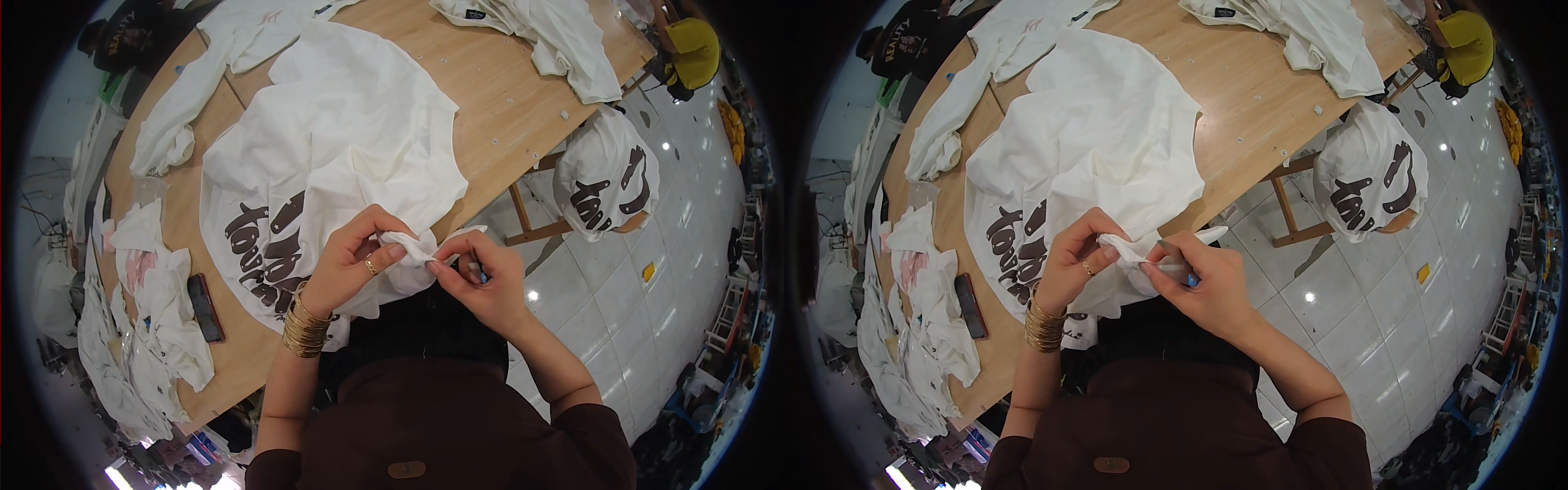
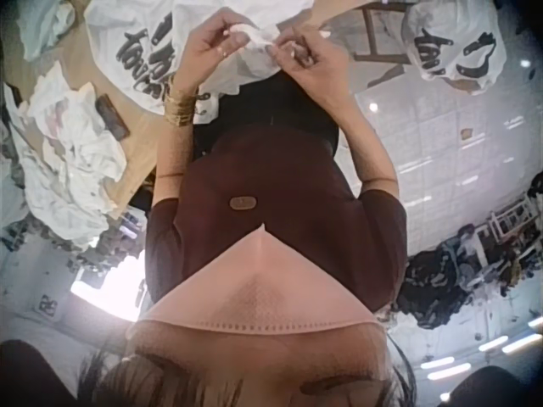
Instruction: The person trims loose threads from a shirt using thread snips, spreads the shirt out on the table, touches a smartphone, and cuts remaining threads with the snips.
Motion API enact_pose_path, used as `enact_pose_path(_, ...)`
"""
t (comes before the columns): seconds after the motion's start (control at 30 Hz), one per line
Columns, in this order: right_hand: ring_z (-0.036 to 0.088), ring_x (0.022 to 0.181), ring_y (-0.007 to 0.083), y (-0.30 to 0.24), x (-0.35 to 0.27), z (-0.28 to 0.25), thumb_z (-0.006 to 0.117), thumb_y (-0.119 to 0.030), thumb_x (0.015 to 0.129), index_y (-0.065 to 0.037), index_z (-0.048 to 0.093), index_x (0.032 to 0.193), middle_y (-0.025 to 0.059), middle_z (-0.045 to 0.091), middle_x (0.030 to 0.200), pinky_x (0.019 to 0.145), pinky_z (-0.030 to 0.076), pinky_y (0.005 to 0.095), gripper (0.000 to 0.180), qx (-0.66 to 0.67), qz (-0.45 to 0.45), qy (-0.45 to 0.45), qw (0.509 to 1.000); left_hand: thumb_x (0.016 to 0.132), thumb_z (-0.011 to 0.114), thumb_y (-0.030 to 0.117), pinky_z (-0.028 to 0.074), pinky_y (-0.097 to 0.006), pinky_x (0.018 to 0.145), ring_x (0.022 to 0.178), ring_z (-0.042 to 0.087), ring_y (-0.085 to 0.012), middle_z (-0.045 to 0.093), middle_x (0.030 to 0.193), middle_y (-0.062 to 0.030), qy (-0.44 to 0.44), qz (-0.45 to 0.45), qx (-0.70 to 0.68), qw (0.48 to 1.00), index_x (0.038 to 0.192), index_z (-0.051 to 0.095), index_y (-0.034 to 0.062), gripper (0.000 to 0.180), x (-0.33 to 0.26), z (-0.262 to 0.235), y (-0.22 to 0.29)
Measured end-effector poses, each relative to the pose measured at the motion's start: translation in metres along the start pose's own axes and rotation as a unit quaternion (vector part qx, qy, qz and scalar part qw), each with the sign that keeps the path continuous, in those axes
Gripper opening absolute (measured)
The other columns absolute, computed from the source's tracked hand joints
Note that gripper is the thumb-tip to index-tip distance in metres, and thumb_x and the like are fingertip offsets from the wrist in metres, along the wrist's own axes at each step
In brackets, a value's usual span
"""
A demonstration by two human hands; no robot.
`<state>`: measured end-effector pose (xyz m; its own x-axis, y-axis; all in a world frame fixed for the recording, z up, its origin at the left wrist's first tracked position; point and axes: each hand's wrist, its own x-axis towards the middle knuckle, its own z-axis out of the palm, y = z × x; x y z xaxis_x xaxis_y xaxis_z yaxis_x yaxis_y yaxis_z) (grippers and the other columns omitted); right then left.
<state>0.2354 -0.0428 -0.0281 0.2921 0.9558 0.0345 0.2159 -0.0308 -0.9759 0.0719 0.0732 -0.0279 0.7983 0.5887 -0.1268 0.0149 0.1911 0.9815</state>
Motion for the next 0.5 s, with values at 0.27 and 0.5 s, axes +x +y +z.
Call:
enact_pose_path(0.27,0.040,0.042,0.0078,0.005,0.001,0.004,0.071,0.000,0.065,-0.006,0.060,0.081,-0.0005,0.053,0.060,0.040,0.032,0.0213,0.020,-0.138,-0.242,0.075,0.957,0.076,0.071,0.014,0.039,-0.022,0.063,0.073,0.047,-0.0088,0.052,0.082,-0.0001,-0.068,0.039,0.286,0.955,0.096,0.063,0.0043,0.023,0.002,-0.006,0.020)
enact_pose_path(0.5,0.053,0.048,0.0145,0.003,-0.002,0.002,0.072,-0.008,0.065,-0.009,0.058,0.086,0.0009,0.057,0.065,0.044,0.040,0.0235,0.025,-0.165,-0.201,0.055,0.964,0.078,0.068,0.014,0.037,-0.023,0.063,0.070,0.046,-0.0088,0.051,0.078,-0.0001,-0.050,0.030,0.177,0.982,0.091,0.064,0.0037,0.017,0.001,-0.006,0.006)
